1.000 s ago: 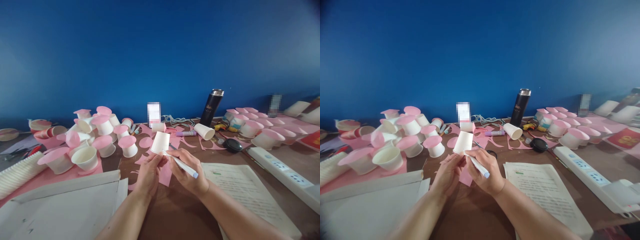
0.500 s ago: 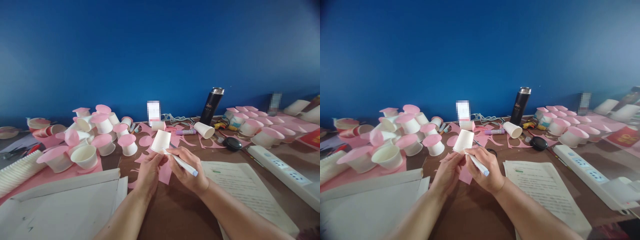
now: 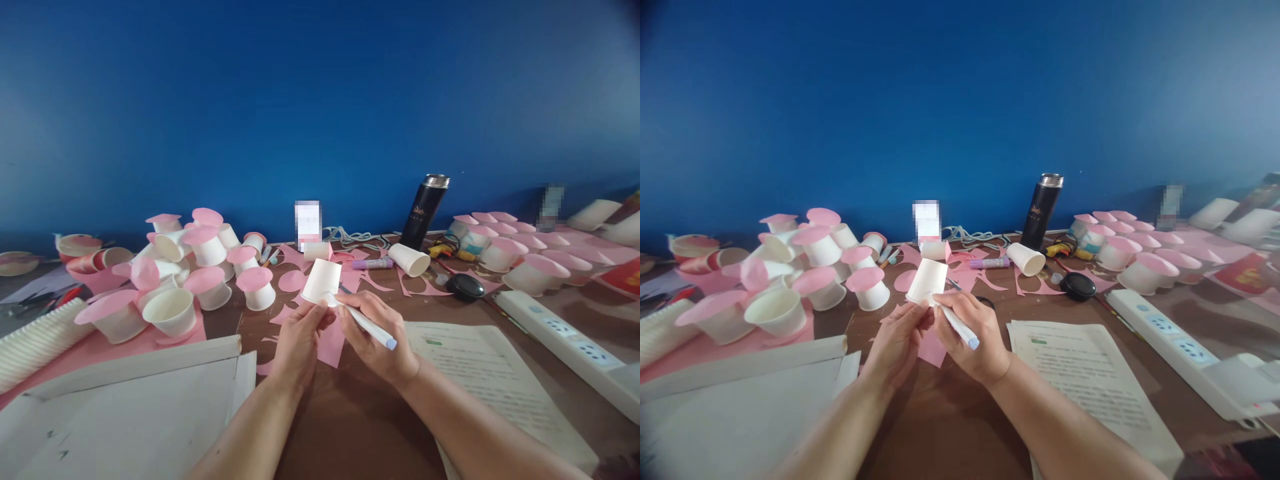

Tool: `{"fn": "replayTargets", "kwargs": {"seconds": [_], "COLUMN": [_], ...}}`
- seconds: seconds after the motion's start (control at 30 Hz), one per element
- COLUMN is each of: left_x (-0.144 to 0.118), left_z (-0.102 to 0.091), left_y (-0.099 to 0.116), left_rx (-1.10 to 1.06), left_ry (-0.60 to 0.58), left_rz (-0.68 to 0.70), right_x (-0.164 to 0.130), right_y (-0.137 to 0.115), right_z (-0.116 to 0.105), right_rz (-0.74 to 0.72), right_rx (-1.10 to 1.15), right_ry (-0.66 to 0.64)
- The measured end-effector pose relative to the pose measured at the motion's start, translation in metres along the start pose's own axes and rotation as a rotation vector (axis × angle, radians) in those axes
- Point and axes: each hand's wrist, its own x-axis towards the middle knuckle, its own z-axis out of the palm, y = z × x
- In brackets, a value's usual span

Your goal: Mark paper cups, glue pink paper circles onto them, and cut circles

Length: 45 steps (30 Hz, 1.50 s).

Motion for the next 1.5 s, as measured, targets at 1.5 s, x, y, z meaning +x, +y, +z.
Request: {"fn": "replayTargets", "kwargs": {"seconds": [1.5], "left_x": [0.0002], "left_z": [-0.0009], "left_y": [-0.0007], "left_rx": [-0.072], "left_ry": [0.017], "left_rz": [-0.041], "right_x": [0.0006], "right_y": [-0.0039], "right_z": [0.0005], "right_rz": [0.004], "right_rx": [-0.037], "right_ry": [0.033]}}
